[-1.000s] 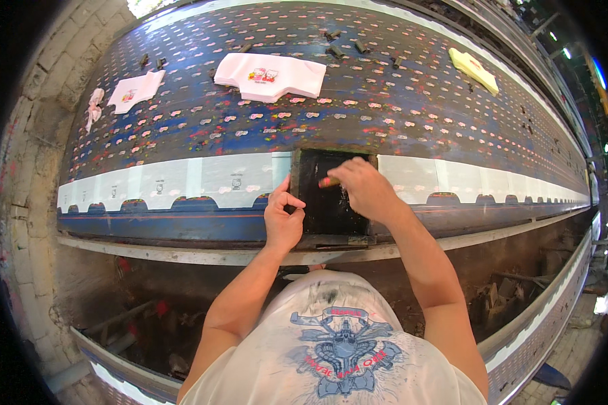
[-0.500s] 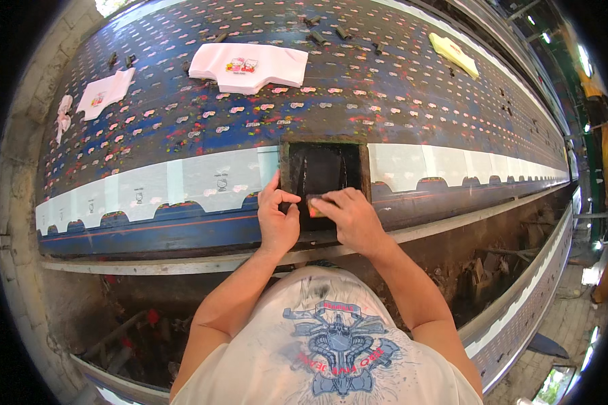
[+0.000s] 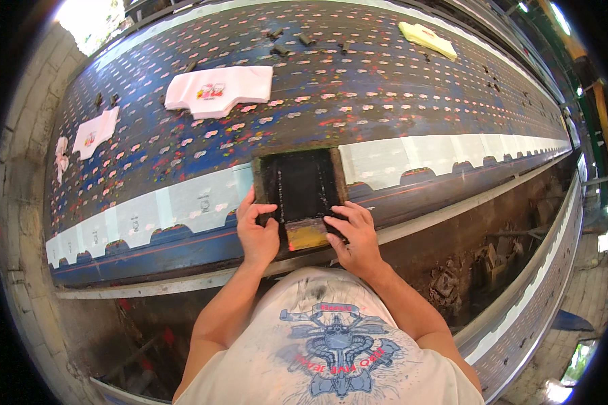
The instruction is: The person uses a squeegee to press ink through a screen-printing frame onto small fabric pieces laid out on a long table. The person repeatedly moves the frame along the table and applies pressure to transfer the design onto each piece.
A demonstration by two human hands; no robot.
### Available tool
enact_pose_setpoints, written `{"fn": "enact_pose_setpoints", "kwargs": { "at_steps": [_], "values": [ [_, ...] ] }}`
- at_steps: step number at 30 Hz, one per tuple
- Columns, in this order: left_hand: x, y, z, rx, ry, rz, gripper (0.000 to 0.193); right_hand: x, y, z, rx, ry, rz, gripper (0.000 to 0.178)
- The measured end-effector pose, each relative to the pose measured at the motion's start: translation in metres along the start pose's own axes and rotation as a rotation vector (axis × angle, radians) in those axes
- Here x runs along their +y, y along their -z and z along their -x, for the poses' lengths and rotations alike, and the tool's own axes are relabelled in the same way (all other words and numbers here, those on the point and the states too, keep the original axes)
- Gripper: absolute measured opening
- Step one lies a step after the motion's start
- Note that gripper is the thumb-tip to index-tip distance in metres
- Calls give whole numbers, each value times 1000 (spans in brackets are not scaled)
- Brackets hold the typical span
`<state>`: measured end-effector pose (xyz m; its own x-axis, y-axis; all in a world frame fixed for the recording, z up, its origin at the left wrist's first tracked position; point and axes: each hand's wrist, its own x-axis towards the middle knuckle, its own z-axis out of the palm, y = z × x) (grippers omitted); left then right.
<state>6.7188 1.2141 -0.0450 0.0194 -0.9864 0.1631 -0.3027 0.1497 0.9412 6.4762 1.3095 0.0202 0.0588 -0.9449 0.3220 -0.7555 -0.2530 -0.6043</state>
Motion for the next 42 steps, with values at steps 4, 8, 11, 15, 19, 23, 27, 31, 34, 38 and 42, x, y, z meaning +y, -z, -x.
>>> {"fn": "enact_pose_setpoints", "kwargs": {
  "at_steps": [4,8,11,15,19,23,27,31,34,38,42],
  "values": [
    [23,-18,4,14,-68,69,37,35,20,24,67,-305,-394,38],
    [45,-66,6,9,-169,90,37,73,46,38,96,-303,-457,40],
    [54,-119,15,-5,-171,74,38,108,73,53,126,-253,-330,41],
    [57,-184,22,-1,-153,23,37,154,116,64,135,-227,-279,42],
    [49,-228,27,14,-49,167,34,185,147,66,149,-177,-245,40],
    [42,-238,27,1,34,270,31,190,165,61,100,-17,-157,38],
    [44,-238,29,-4,72,338,30,183,166,46,-43,189,-140,44],
    [48,-236,29,-19,93,364,28,174,158,28,-189,302,-8,55],
    [48,-237,27,-21,90,404,25,170,154,10,-226,370,107,55],
    [46,-238,29,3,75,316,25,167,165,-7,-363,369,107,50],
    [46,-237,28,9,43,221,25,179,171,-45,-473,358,97,43]
  ]
}}
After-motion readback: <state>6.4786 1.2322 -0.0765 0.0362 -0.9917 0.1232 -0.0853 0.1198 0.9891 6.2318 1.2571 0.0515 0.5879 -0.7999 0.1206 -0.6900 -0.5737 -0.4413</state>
